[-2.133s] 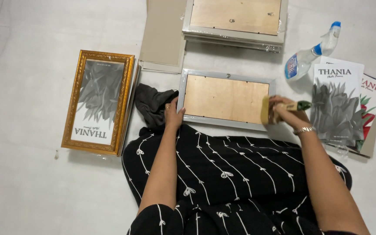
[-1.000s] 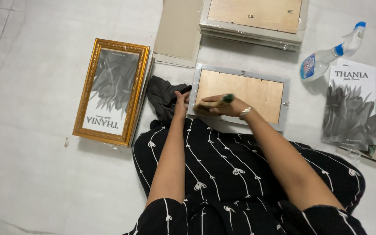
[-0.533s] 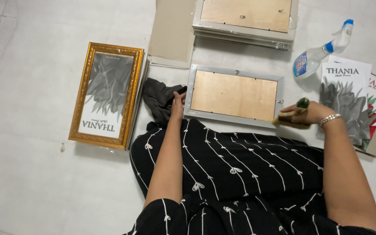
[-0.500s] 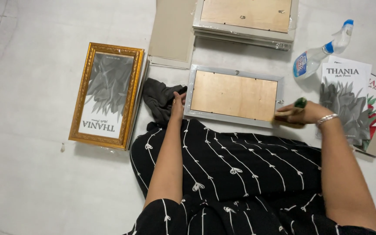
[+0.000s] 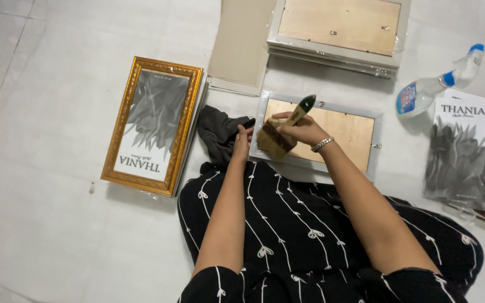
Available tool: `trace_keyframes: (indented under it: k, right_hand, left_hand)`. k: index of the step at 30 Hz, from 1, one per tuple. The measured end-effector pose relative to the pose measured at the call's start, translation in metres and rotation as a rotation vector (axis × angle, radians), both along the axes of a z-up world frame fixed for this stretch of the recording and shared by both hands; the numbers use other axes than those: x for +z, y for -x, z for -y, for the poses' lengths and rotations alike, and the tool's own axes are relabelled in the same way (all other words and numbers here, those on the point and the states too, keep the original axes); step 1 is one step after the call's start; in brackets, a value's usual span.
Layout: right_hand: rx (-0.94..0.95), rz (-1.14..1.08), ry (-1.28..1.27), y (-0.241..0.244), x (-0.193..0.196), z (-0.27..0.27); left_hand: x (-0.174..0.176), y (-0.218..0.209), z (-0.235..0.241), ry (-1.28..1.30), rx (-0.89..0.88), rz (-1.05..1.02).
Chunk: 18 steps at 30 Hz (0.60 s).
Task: Wiping the glass of a picture frame with a cloth and then using a brush on the back of another frame.
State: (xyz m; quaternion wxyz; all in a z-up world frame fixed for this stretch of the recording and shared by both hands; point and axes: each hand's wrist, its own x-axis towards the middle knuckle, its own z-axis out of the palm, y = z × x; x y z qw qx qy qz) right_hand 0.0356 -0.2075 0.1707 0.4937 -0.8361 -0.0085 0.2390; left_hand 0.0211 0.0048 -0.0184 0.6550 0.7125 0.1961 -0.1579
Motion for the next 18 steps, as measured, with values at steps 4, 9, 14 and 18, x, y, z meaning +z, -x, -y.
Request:
trace_keyframes:
  k: [4,9,14,18]
  right_hand:
    - [0.146,-0.139,-0.001,0.000,0.028,-0.012]
    - [-0.187,0.083,0.187,-0.063,-0.038,0.003]
    - [-0.400,0.307,0.154,-0.102,-0.041,-0.001]
    - [-0.338,0.234,0.091,-0.079,-0.017,-0.023]
  left_hand:
    - [0.026,0.007,-0.001,-0.020,-0.003,-0.011]
    - [0.025,0.007,-0.001,-0.065,0.006,-0.010]
    - [0.028,0.005,0.001,-0.089,-0.001,-0.025]
    - [0.028,0.004,0.001,-0.064,-0.007,-0.042]
